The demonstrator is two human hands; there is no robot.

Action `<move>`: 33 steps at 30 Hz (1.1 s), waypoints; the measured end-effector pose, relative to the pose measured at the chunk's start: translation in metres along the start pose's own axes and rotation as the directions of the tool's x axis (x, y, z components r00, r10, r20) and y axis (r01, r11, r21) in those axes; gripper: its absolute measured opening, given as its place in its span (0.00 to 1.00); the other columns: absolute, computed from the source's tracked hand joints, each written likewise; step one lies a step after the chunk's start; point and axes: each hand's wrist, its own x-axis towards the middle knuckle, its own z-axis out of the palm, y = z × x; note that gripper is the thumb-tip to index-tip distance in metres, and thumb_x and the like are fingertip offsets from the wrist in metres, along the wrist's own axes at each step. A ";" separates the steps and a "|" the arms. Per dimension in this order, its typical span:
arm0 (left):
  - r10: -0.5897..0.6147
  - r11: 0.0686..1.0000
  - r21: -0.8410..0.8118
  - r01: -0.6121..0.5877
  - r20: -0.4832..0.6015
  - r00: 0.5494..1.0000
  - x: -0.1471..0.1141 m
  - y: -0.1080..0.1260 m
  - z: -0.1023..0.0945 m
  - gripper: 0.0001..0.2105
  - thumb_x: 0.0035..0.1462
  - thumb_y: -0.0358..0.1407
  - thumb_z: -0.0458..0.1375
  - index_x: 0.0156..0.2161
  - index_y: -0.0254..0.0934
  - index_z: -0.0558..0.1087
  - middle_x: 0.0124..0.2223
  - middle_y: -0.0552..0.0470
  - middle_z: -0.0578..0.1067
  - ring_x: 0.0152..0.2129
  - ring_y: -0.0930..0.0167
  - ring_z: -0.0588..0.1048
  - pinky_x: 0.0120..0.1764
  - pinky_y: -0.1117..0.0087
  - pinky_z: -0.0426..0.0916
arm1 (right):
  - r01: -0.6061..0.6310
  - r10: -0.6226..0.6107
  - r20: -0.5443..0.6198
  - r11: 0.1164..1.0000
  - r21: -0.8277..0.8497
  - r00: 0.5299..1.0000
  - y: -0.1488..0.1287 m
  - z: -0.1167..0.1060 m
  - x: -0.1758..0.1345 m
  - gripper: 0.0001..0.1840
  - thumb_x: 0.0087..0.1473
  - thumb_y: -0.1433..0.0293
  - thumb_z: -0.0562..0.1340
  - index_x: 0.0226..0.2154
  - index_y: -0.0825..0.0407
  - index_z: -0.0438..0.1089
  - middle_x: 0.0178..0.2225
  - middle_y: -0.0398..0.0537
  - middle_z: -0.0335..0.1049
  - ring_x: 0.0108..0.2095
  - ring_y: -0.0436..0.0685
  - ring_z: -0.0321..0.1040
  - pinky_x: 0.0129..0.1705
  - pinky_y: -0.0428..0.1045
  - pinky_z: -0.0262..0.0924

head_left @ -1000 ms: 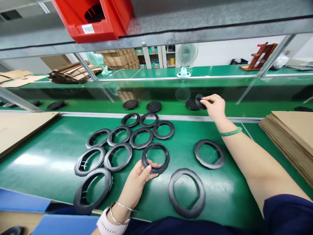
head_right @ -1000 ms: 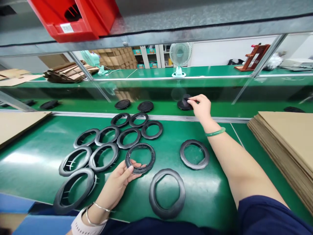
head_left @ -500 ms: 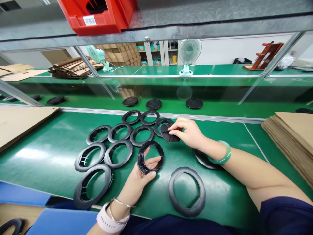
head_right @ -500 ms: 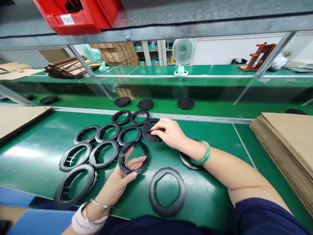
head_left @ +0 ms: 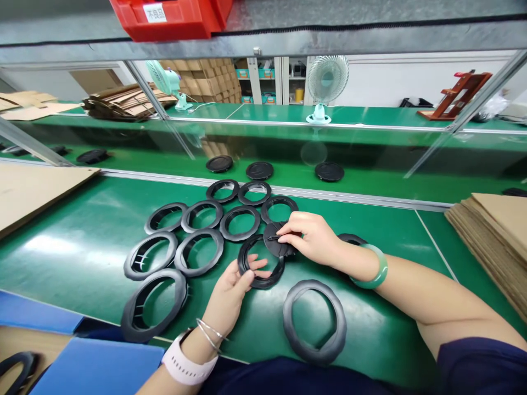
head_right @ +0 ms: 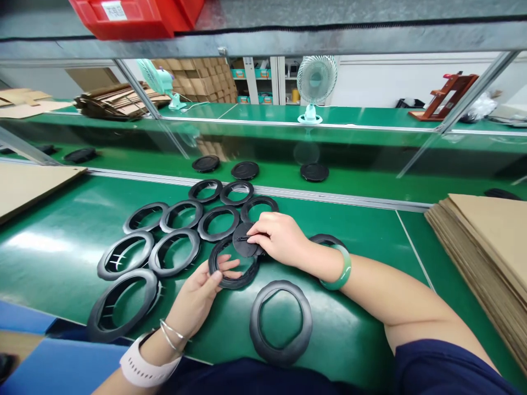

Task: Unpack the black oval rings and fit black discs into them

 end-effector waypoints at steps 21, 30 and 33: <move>-0.086 0.975 0.214 0.065 0.091 0.992 0.004 0.001 0.010 0.23 0.47 0.32 0.69 0.45 0.37 0.64 0.40 0.51 0.78 0.38 0.69 0.79 0.42 0.70 0.74 | 0.349 -0.302 0.188 0.882 -0.317 0.934 -0.030 0.023 -0.022 0.15 0.67 0.72 0.52 0.32 0.56 0.71 0.28 0.47 0.61 0.29 0.54 0.55 0.30 0.49 0.53; -0.044 0.986 0.160 0.040 0.021 0.999 0.005 0.001 0.016 0.29 0.43 0.33 0.71 0.50 0.36 0.65 0.48 0.47 0.79 0.46 0.64 0.78 0.52 0.61 0.73 | 0.338 -0.242 0.273 0.854 -0.395 0.931 -0.019 0.026 -0.022 0.16 0.68 0.73 0.51 0.32 0.56 0.69 0.29 0.47 0.60 0.28 0.53 0.54 0.29 0.49 0.51; -0.046 0.981 0.189 0.043 0.010 0.999 0.006 -0.001 0.014 0.30 0.43 0.33 0.71 0.51 0.37 0.64 0.48 0.48 0.79 0.45 0.64 0.79 0.50 0.62 0.74 | 0.359 -0.263 0.286 0.859 -0.366 0.921 -0.016 0.027 -0.021 0.16 0.69 0.72 0.51 0.31 0.56 0.69 0.29 0.47 0.60 0.29 0.53 0.55 0.30 0.48 0.52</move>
